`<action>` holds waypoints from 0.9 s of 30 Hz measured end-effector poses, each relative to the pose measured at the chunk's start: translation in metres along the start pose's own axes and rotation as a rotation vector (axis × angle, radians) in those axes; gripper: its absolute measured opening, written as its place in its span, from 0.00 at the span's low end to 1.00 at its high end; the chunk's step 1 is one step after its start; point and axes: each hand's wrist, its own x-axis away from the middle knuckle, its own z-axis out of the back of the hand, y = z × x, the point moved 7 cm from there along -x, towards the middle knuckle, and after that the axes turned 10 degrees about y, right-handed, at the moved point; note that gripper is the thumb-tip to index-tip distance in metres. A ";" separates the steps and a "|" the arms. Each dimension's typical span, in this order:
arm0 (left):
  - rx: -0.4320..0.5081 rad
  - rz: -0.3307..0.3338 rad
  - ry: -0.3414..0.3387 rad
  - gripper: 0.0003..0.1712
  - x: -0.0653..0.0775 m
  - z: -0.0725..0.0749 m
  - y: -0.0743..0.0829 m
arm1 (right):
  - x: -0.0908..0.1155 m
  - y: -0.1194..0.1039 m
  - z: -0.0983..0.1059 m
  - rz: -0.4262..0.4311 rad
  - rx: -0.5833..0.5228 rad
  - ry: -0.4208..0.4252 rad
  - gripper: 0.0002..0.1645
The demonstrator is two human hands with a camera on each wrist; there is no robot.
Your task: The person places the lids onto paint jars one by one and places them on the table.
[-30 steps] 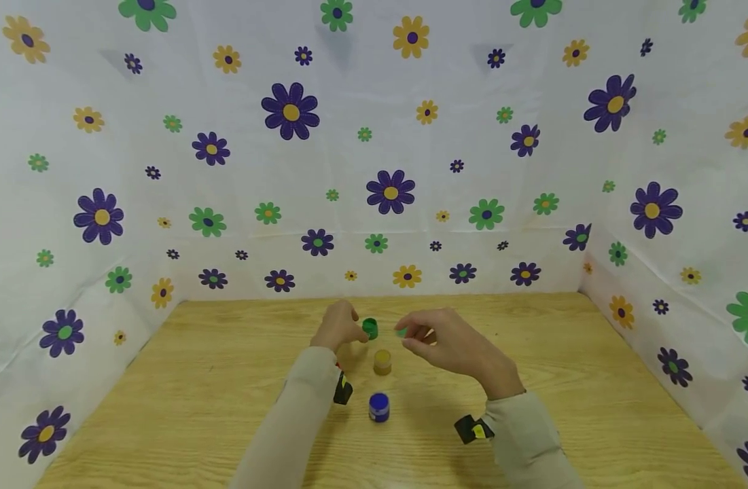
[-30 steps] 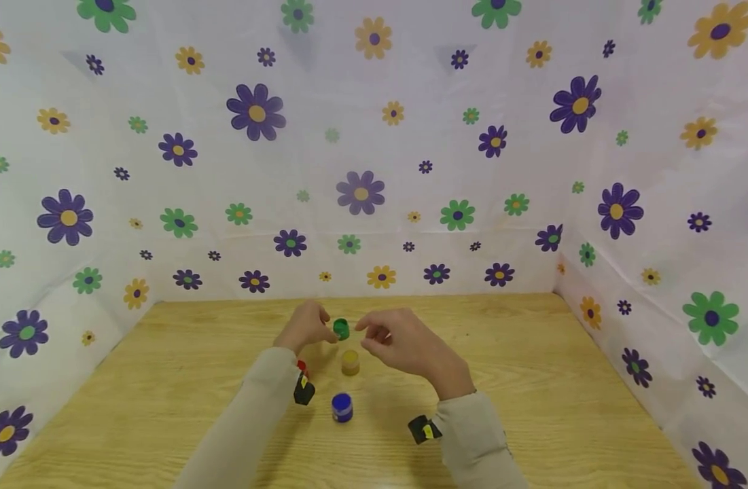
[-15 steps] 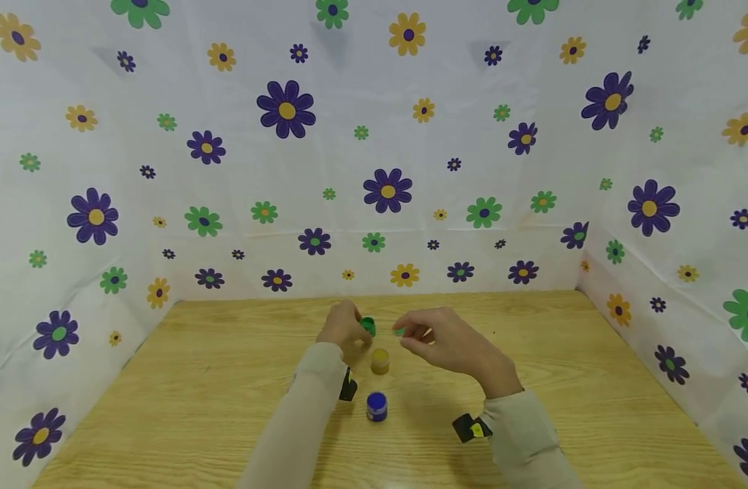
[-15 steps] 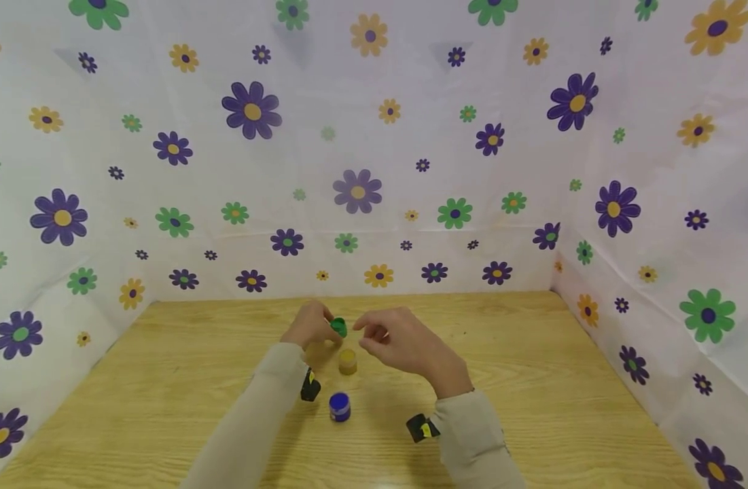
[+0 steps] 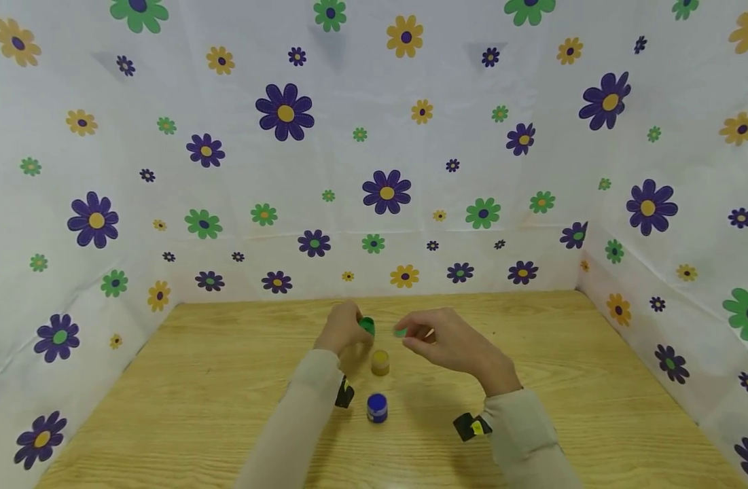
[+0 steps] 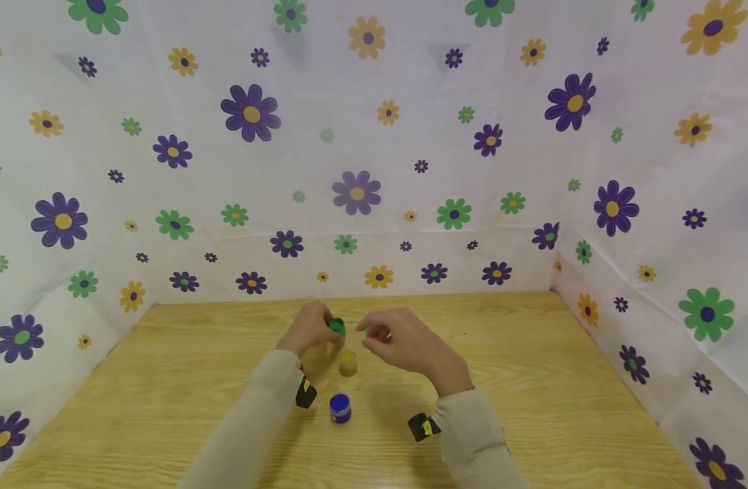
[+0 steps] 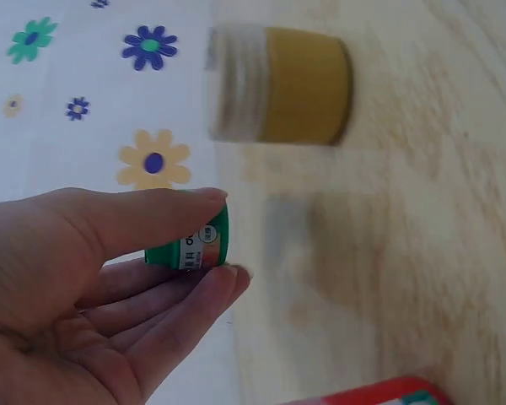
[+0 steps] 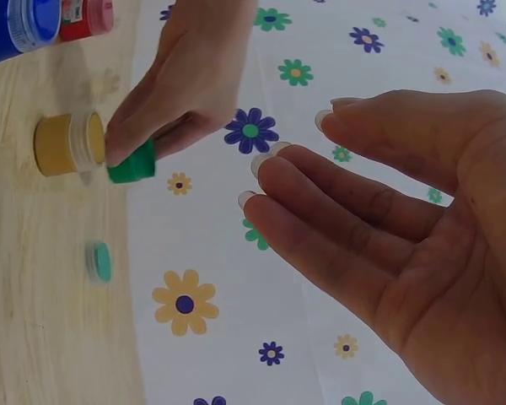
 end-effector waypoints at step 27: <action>0.116 -0.022 -0.102 0.17 0.074 0.055 0.007 | -0.008 0.043 -0.027 -0.186 0.108 -0.066 0.09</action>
